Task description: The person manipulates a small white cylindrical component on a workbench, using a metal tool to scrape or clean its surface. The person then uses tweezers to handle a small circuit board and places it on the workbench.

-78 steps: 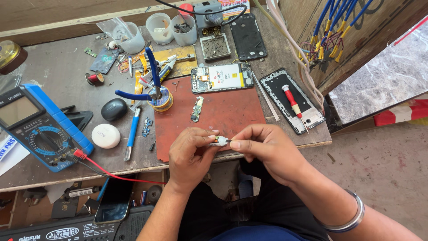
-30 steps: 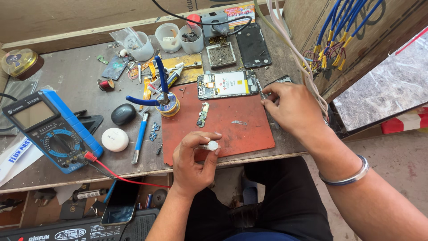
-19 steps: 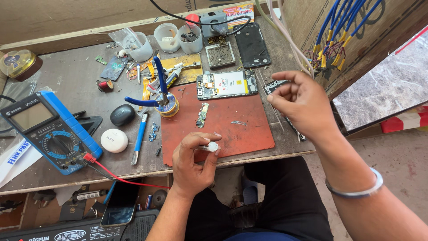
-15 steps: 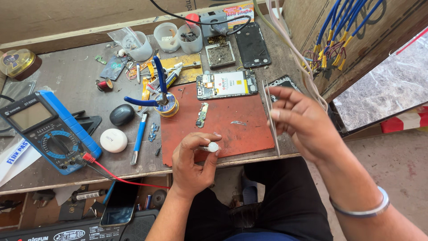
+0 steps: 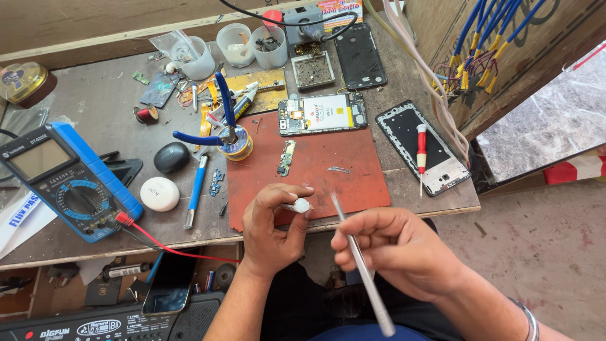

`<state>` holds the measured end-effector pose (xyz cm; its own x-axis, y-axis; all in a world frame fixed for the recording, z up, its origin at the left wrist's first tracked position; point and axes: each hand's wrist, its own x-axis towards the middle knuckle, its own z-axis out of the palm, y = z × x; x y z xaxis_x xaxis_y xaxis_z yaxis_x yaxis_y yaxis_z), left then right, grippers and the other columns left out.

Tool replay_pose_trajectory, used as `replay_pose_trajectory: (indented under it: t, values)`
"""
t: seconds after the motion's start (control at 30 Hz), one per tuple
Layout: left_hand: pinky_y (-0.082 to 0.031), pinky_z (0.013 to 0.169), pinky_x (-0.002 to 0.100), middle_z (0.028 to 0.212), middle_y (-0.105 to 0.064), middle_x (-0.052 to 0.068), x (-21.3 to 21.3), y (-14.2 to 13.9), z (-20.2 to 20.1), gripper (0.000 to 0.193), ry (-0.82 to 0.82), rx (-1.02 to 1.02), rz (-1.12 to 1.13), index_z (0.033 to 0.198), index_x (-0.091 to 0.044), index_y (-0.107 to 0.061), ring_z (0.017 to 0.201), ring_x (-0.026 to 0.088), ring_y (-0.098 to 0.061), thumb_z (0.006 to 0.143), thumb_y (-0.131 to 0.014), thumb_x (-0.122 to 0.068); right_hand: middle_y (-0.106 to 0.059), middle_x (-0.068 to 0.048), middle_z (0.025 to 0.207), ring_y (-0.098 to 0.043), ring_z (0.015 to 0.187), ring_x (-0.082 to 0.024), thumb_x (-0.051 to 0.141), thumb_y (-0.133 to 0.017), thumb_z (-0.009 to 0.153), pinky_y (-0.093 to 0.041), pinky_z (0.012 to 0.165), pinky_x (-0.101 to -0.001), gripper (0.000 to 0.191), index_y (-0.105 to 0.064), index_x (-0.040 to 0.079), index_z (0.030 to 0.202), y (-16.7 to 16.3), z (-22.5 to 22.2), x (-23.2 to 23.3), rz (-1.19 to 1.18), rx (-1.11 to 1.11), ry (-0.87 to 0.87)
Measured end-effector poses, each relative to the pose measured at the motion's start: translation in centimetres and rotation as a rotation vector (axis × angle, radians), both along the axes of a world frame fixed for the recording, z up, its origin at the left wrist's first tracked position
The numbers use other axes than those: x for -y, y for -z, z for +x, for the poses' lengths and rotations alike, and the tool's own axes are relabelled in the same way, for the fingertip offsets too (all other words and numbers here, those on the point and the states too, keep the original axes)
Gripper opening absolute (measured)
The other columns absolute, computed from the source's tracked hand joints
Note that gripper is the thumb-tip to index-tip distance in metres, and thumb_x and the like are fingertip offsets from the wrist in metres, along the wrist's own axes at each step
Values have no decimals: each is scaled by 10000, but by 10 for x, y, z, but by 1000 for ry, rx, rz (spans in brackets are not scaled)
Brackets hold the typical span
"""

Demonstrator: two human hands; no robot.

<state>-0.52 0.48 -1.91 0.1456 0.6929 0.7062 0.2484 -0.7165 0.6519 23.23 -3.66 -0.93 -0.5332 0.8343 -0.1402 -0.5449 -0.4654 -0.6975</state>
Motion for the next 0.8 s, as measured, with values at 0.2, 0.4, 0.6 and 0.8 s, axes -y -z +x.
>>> replay_pose_trajectory:
  t: [0.2, 0.4, 0.6, 0.8]
  values:
    - [-623, 811, 314, 1105, -734, 142, 0, 0, -1, 287, 21, 13, -8, 1148, -57, -511, 988, 248, -755, 957, -723, -34, -768, -163, 970, -769, 878, -257, 36, -718, 930, -625, 814, -370, 279, -719, -68, 1189, -4, -17, 2, 138, 120, 131]
    - [-619, 830, 324, 1103, -736, 140, -1, 1, -1, 284, 28, 2, 4, 1144, -57, -514, 990, 244, -754, 955, -724, -31, -793, -101, 977, -787, 862, -175, 75, -768, 910, -614, 752, -269, 192, -751, 5, 1088, -30, -26, -1, 880, 773, 502]
    - [-616, 823, 321, 1103, -740, 137, -1, 1, -1, 291, 17, -1, 3, 1139, -58, -520, 981, 235, -751, 944, -733, -23, -775, -104, 951, -778, 829, -181, 86, -774, 909, -594, 709, -267, 169, -733, 22, 1060, -47, -33, -5, 1077, 897, 535]
    - [-607, 832, 323, 1094, -740, 127, -1, -1, 0, 306, 10, -9, 22, 1134, -62, -519, 973, 236, -750, 927, -740, -15, -775, -100, 947, -776, 823, -180, 86, -772, 910, -595, 702, -264, 168, -736, 24, 1062, -48, -35, -6, 1095, 922, 547]
